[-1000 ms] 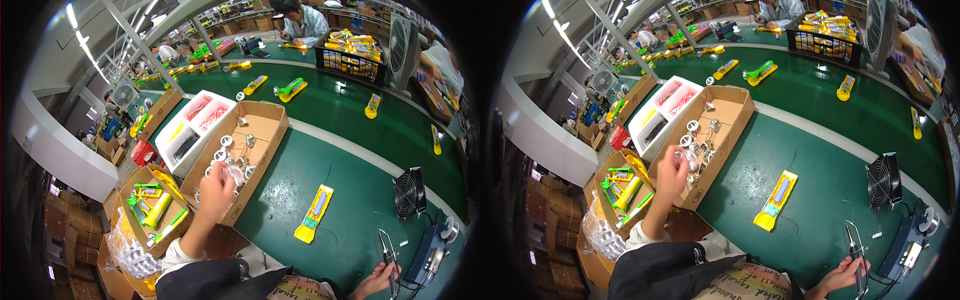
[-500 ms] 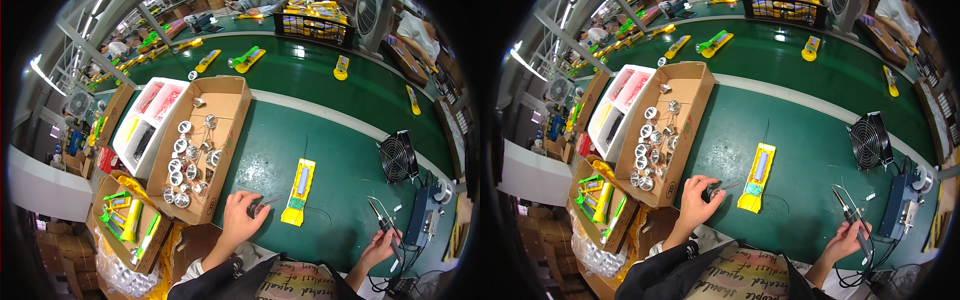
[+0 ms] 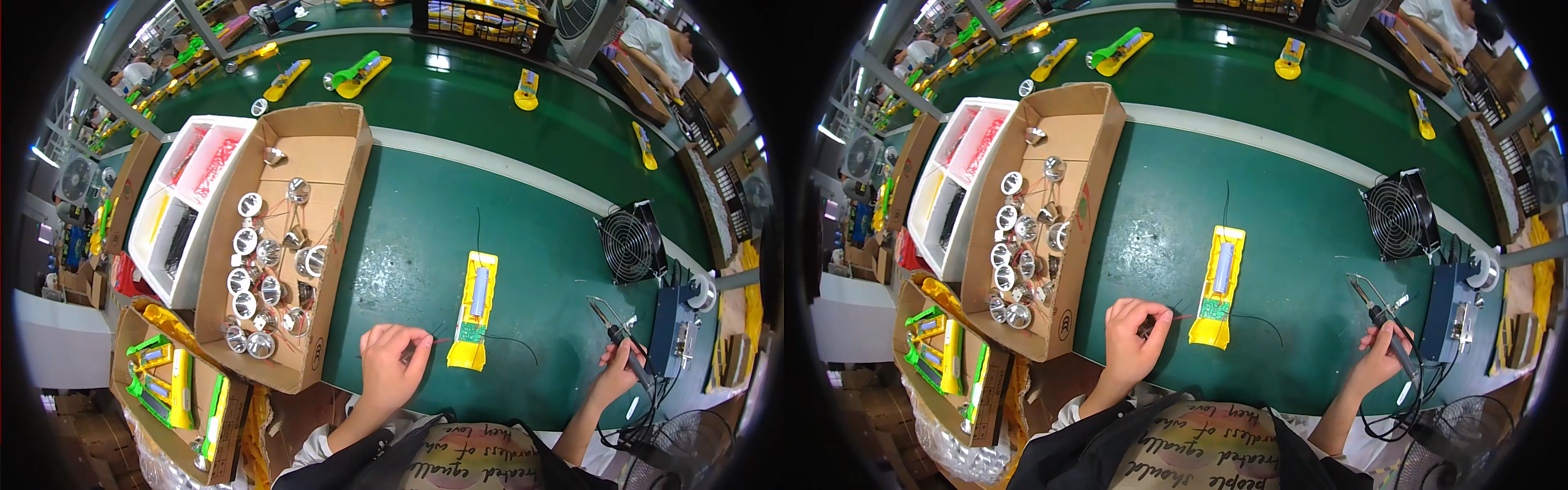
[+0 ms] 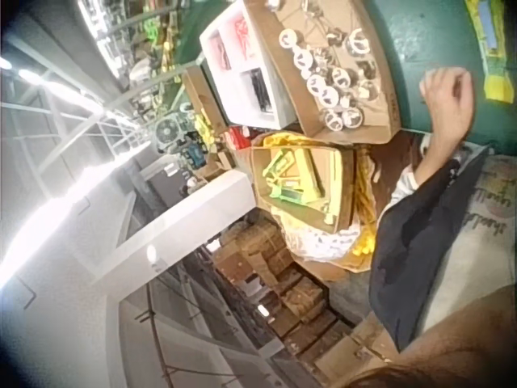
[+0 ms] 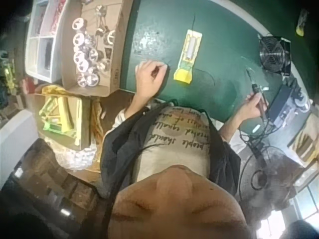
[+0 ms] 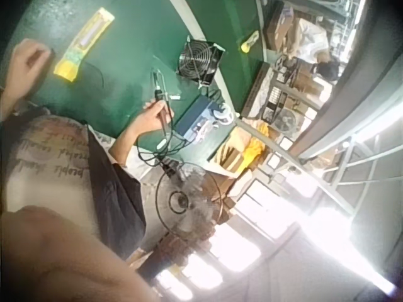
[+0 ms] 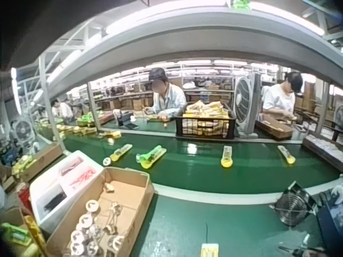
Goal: The person solders wires onto flashlight circuit boards and housings using a soldering iron, connects lamp reflectors, and places the assembled flashlights onto the conveyor belt.
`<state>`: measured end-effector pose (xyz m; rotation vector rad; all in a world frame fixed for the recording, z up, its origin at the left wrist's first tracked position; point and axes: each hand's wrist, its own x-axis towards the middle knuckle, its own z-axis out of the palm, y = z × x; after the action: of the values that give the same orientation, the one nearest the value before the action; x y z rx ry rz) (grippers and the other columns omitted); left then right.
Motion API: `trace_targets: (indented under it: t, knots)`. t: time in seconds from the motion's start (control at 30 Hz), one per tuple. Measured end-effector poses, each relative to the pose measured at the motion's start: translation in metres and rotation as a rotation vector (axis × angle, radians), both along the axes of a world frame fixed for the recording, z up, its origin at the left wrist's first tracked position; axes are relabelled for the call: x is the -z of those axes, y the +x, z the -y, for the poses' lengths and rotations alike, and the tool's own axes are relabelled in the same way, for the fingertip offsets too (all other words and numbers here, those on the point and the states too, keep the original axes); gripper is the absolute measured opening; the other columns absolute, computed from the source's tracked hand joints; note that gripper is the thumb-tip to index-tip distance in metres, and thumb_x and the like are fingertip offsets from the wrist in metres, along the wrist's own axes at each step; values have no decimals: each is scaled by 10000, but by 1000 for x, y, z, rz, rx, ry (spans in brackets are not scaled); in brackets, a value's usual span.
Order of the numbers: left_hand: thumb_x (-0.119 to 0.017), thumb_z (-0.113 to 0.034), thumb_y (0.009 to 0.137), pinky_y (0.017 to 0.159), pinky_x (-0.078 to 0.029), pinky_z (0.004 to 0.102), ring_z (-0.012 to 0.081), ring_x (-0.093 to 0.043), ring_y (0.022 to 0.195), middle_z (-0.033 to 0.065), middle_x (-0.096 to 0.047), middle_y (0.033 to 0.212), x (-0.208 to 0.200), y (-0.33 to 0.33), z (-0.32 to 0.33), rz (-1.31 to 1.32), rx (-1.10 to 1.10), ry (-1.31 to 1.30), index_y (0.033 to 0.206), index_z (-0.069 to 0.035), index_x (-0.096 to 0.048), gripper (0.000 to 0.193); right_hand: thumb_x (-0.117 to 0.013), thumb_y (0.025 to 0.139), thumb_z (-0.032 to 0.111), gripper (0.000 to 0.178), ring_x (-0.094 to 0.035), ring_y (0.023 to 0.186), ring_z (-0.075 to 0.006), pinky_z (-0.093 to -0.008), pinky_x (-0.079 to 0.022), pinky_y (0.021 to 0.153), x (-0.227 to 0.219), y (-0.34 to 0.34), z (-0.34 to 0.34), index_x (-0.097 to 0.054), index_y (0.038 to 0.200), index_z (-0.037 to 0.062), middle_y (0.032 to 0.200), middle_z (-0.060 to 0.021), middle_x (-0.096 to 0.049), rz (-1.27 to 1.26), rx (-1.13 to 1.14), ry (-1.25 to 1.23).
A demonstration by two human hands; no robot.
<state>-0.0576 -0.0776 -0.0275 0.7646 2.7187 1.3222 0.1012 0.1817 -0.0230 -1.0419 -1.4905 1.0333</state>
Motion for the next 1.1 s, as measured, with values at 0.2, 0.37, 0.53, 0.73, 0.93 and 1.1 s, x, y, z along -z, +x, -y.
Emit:
trace_targets:
  t: [0.2,0.37,0.53,0.73,0.93,1.1]
  knots:
    - [-635,-73,648,670,-328,311,193,-467,672,19,-493,642,5,28,-2,44,-26,178,654,-85,-558,78,-482,821,134,126,-383,451,-34,-124,-309,415,-29,-6,38,-420,867,34,678,-21,-452,-320,-145,-120]
    - [-664,-82,614,625,-298,307,185,-417,640,4,-415,653,9,32,-19,6,-90,121,637,-105,-555,114,-541,784,163,209,-403,352,-67,-169,-322,298,-37,-28,85,-380,791,30,576,-24,-408,-159,-343,-188]
    - [-672,-96,608,630,-289,305,174,-419,637,-4,-425,651,6,27,-24,54,-106,81,624,-112,-558,116,-553,786,170,222,-425,361,-77,-164,-347,332,-21,-43,99,-378,802,35,543,-69,-483,-115,-404,-306]
    - [-677,-100,598,627,-277,304,162,-414,624,-9,-427,623,6,26,-24,66,-106,87,609,-114,-556,122,-535,793,158,205,-429,397,-48,-136,-327,314,-14,-45,100,-359,789,52,599,-13,-431,-41,-474,-317]
    - [-678,-97,592,619,-267,304,152,-404,608,-16,-416,615,7,26,-25,61,-93,84,606,-118,-549,131,-548,782,145,218,-426,393,-50,-138,-327,310,-12,-45,99,-351,781,53,599,-19,-430,-40,-470,-328]
    - [-676,-93,591,619,-262,302,147,-399,604,-23,-406,610,7,26,-25,54,-89,78,602,-123,-544,137,-554,777,142,223,-430,396,-53,-137,-333,313,-13,-45,101,-348,783,56,603,-25,-436,-37,-456,-351]
